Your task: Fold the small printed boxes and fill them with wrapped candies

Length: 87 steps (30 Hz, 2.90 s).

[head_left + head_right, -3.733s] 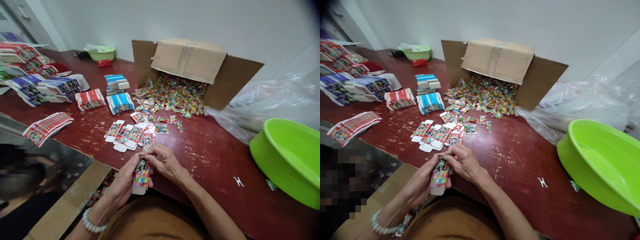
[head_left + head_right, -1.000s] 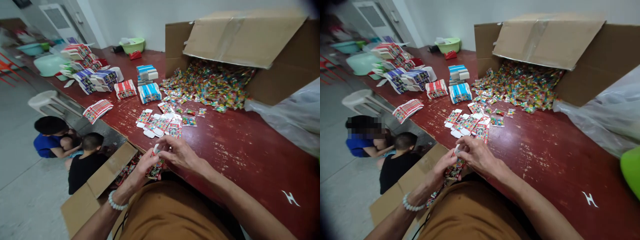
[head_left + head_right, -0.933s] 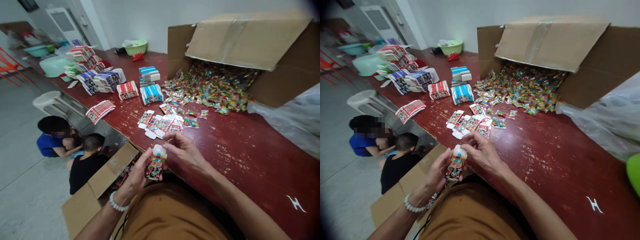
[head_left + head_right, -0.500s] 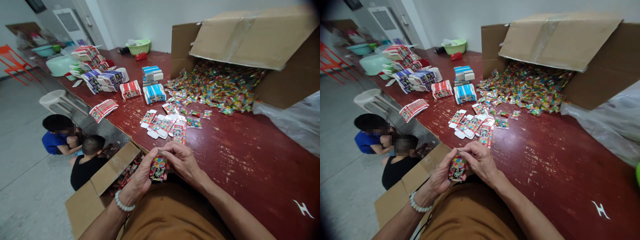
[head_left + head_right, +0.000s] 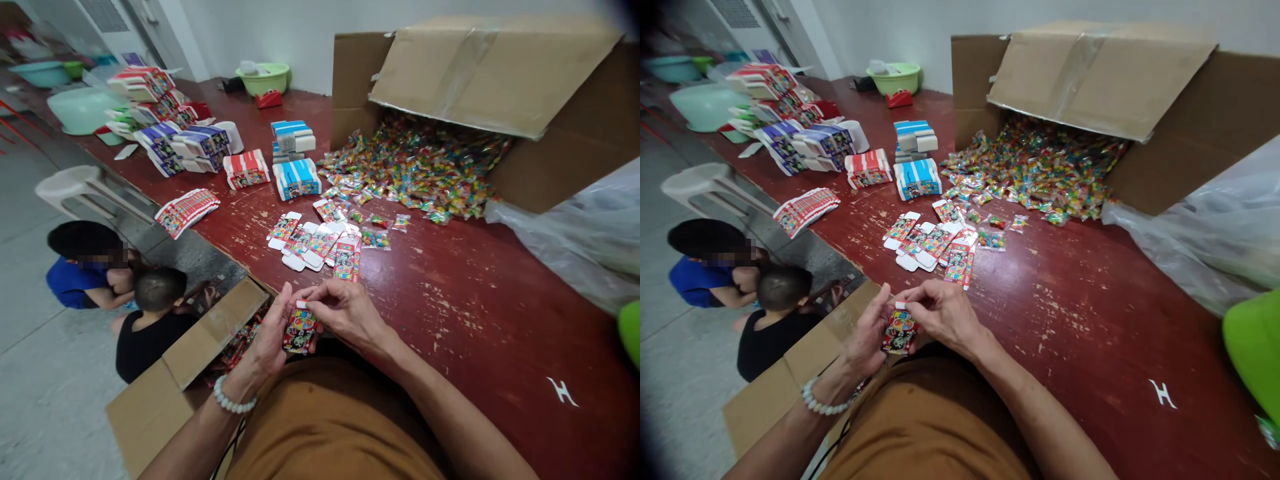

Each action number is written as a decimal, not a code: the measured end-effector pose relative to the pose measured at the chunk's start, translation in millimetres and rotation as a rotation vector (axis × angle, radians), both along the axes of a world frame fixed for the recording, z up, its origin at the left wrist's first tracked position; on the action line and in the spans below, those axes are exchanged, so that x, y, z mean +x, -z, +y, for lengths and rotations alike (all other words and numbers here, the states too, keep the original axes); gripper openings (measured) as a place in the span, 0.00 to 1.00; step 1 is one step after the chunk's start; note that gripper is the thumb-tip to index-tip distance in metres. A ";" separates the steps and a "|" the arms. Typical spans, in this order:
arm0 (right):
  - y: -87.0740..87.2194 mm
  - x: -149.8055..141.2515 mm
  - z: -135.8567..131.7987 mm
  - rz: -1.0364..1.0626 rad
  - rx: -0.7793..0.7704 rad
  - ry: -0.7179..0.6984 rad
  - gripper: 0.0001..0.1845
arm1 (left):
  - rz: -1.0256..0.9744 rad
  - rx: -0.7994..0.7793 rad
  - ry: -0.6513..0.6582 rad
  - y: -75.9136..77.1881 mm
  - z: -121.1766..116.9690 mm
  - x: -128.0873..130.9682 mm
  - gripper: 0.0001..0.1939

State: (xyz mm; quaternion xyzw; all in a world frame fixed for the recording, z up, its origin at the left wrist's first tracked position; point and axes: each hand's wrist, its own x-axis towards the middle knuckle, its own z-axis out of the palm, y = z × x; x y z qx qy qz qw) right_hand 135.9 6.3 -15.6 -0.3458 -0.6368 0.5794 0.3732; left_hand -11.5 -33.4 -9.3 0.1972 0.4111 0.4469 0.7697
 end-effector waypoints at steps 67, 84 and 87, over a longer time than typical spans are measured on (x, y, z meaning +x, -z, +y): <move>8.6 11.5 -39.1 0.471 -0.553 0.483 0.26 | 0.040 0.339 -0.008 1.0 24.2 38.4 0.33; -44.6 62.0 3.0 -0.459 0.533 0.030 0.07 | 0.345 0.307 0.368 -0.2 24.0 24.9 0.14; -31.8 57.6 2.5 -0.290 0.362 0.126 0.07 | 0.329 0.266 0.328 -4.6 22.5 28.5 0.15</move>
